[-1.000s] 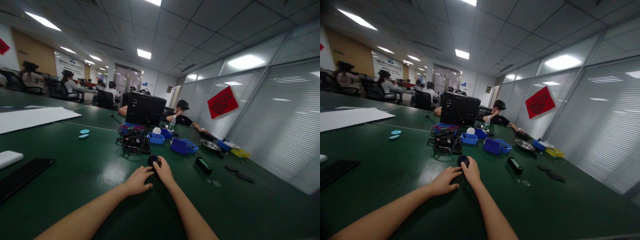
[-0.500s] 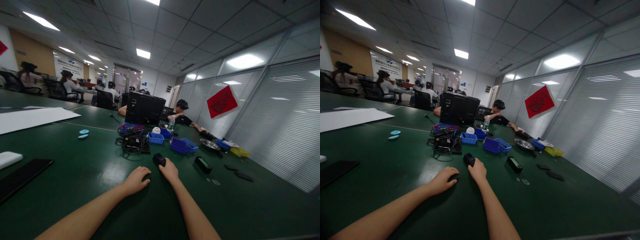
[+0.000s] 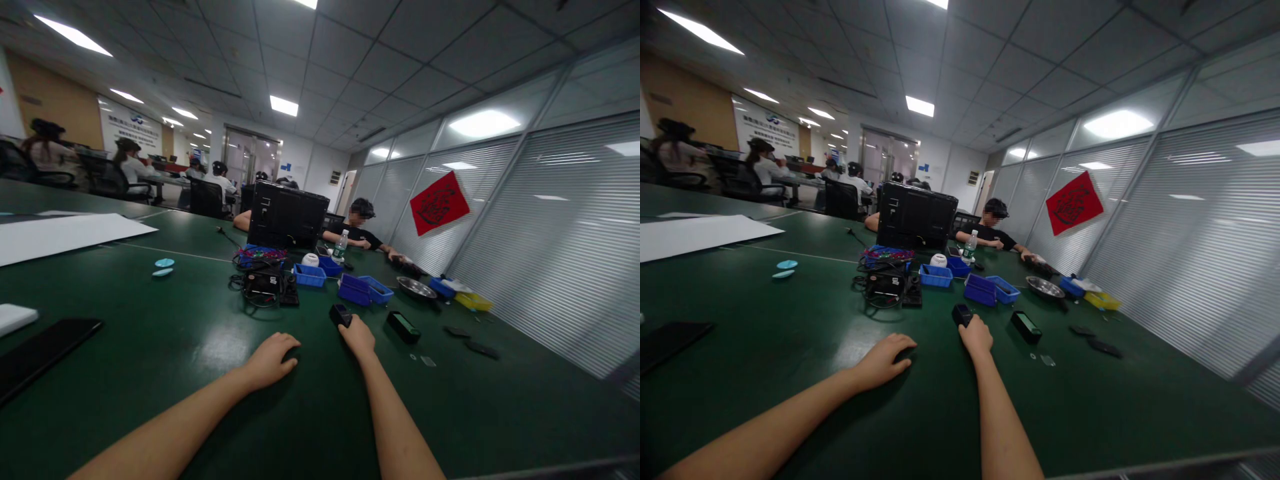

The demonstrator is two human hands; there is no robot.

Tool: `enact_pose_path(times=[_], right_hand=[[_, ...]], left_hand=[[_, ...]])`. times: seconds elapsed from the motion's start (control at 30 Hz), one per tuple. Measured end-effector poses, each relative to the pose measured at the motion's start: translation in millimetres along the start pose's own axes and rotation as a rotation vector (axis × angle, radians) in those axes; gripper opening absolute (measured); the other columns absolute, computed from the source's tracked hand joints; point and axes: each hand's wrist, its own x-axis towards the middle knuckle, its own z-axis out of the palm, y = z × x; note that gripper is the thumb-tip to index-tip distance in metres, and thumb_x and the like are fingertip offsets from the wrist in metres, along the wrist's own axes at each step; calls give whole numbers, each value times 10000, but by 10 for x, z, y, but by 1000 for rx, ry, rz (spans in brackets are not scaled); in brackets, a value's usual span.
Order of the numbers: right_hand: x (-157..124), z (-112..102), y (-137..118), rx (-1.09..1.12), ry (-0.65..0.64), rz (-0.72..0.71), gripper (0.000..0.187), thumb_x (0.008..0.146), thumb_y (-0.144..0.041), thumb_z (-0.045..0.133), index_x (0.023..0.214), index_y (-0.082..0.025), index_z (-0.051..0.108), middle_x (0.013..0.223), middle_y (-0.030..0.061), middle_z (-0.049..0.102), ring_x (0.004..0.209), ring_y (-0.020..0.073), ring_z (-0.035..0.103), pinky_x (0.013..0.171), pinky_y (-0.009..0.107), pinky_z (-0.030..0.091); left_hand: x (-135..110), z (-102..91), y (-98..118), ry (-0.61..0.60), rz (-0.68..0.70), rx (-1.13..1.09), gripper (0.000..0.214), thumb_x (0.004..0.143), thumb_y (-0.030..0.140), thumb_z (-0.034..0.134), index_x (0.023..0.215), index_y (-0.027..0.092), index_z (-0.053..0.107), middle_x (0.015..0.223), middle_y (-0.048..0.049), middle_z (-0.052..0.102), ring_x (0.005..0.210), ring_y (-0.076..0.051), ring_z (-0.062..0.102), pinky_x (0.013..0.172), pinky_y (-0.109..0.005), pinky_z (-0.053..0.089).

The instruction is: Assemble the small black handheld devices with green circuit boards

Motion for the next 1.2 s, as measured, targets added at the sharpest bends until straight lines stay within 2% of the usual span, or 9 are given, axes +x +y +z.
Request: enact_pose_path(times=[0.27,0.47,0.57,0.7,0.8,0.87,1.0,1.1,1.2], right_hand=[[-19,-29,-26,-5,-32,4,387,745,-435,454,1039,-184,470,1039,127,585,946,254,562,689,339,444],[-43,-38,-54,-14,-46,8,496,746,-532,423,1054,-147,476,1072,159,546,966,262,542,695,343,442],[-90,-102,-74,29,59,24,511,738,-545,421,1048,-144,489,1084,162,519,984,267,521,704,356,436],[-171,-252,-104,174,339,63,510,760,-548,384,1071,-157,487,1073,148,513,1000,260,497,725,331,429],[-194,-272,-139,379,474,-44,492,764,-544,388,1041,-153,502,1039,136,534,973,238,509,757,293,422],[-190,-192,-183,591,398,-160,473,783,-550,345,969,-154,525,916,104,577,833,204,559,688,270,442],[-189,96,-313,871,-7,-237,477,802,-565,266,797,-160,518,556,2,519,406,126,473,378,234,370],[-225,231,-384,835,-227,-227,430,820,-516,269,761,-158,501,461,-23,487,328,115,446,321,212,333],[-283,204,-400,639,-352,-235,472,851,-480,211,710,-143,512,436,7,511,352,133,506,352,213,377]], left_hand=[[-15,-19,7,-1,10,-5,362,741,279,500,1096,222,535,1113,-37,559,1028,-186,478,932,-327,342],[-17,-11,-1,-8,6,7,365,738,278,497,1097,222,534,1097,-37,563,1011,-189,479,904,-321,356],[-18,-1,-9,-1,9,11,361,736,278,499,1091,225,538,1090,-32,565,1001,-187,482,892,-316,361],[-14,3,-7,-2,3,6,352,738,275,499,1084,232,543,1087,-30,564,1001,-189,479,895,-319,360],[-10,1,-7,-11,3,13,355,737,276,501,1087,231,542,1086,-32,564,997,-190,481,891,-317,362],[-10,0,-11,-12,6,19,363,735,281,505,1093,229,538,1087,-32,565,993,-188,483,889,-313,362],[-13,3,-11,-2,-6,6,434,730,288,509,1158,223,484,1120,-38,557,1018,-196,476,912,-321,347],[-13,5,1,3,-40,-9,496,717,278,516,1203,218,438,1087,-38,572,1003,-200,482,908,-322,350],[-11,10,8,6,-58,-20,525,710,273,518,1223,223,415,1074,-33,575,990,-202,486,897,-322,358]])
